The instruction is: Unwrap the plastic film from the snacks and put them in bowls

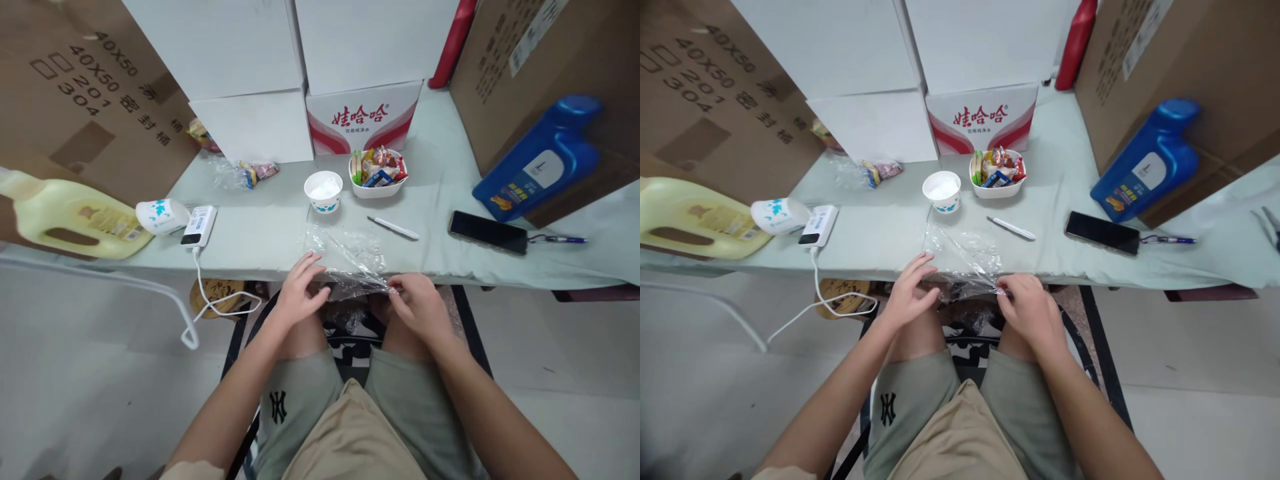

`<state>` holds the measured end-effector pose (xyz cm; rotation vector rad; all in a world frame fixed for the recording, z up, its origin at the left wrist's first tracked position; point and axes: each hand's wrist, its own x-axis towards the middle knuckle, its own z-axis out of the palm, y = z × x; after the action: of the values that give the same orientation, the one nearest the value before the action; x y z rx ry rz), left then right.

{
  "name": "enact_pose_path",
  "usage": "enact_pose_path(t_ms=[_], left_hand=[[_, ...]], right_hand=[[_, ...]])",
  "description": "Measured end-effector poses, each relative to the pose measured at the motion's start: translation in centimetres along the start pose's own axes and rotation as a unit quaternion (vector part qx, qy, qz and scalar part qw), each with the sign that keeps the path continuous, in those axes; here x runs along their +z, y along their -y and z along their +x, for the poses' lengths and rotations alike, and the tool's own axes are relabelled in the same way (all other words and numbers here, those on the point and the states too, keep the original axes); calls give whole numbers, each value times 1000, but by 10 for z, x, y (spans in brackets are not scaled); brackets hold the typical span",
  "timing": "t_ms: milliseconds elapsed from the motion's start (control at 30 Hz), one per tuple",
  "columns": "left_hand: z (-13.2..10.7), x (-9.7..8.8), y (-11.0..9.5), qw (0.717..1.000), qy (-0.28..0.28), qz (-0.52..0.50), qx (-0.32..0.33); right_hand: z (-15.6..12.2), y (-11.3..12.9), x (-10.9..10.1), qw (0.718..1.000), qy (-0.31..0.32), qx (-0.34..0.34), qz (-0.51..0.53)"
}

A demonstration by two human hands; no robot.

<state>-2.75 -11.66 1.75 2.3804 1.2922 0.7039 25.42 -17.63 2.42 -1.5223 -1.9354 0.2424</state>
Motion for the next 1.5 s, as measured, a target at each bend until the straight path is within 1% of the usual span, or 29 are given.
enact_pose_path(t_ms=[67,100,133,167,200,233,267,333,400,433,467,600,700,800,867,933,1000,1033,1100,1167,1233,1267,1333,1400,1500], left_hand=[[-6,4,-10,997,51,52,18],[-9,8,-16,993,79,83,13],[-11,14,-22,989,95,112,-3],[-12,20,-27,986,85,136,-36],[-12,26,-32,983,61,155,-82],[-11,32,-35,980,37,163,-109],[-10,36,-38,980,16,164,-107],[-7,39,-41,985,-39,150,-79],[-4,36,-40,987,-95,118,-52],[-2,33,-37,988,-112,97,-46],[-1,29,-34,990,-114,74,-42],[-4,8,-19,997,-70,-18,-36],[-9,-6,-8,991,-50,-91,-86],[-12,-18,3,978,-51,-140,-144],[-12,-24,11,974,-43,-152,-161],[-11,-30,19,973,-15,-158,-166],[-11,-32,24,968,-1,-187,-169],[-11,-32,26,961,-6,-214,-174],[-9,-31,27,940,-37,-276,-196],[-2,-29,25,913,-77,-329,-231],[9,-28,23,891,-102,-355,-264],[16,-29,22,884,-113,-358,-278],[29,-31,21,880,-123,-349,-299],[39,-34,22,879,-118,-337,-316],[42,-34,30,883,-79,-348,-305]], right_hand=[[-2,1,0,1000,-8,8,-6],[-3,2,1,1000,-8,5,-12],[-4,4,1,1000,-7,-1,-17],[-4,7,2,1000,-7,-8,-22],[-5,9,3,1000,-8,-11,-25],[-5,11,4,999,-10,-12,-27],[-6,13,4,999,-12,-13,-29],[-7,14,3,999,-15,-18,-32],[-9,12,1,999,-23,-31,-38],[-10,10,1,998,-27,-38,-41],[-11,8,0,998,-31,-44,-45],[-16,2,-1,997,-24,-40,-59],[-18,2,2,998,-6,-33,-48],[-18,2,9,999,6,-29,17],[-18,0,15,996,-11,-9,89],[-17,-3,22,986,-38,22,159],[-15,-5,27,974,-51,55,213],[-14,-6,30,968,-51,69,235],[-10,-7,33,957,-36,86,274],[-3,-6,36,951,3,83,297],[5,-3,39,953,36,73,291],[9,-2,41,955,41,78,283],[18,0,45,953,22,113,281],[27,0,50,938,-6,167,303],[40,-4,56,912,-30,225,341]])
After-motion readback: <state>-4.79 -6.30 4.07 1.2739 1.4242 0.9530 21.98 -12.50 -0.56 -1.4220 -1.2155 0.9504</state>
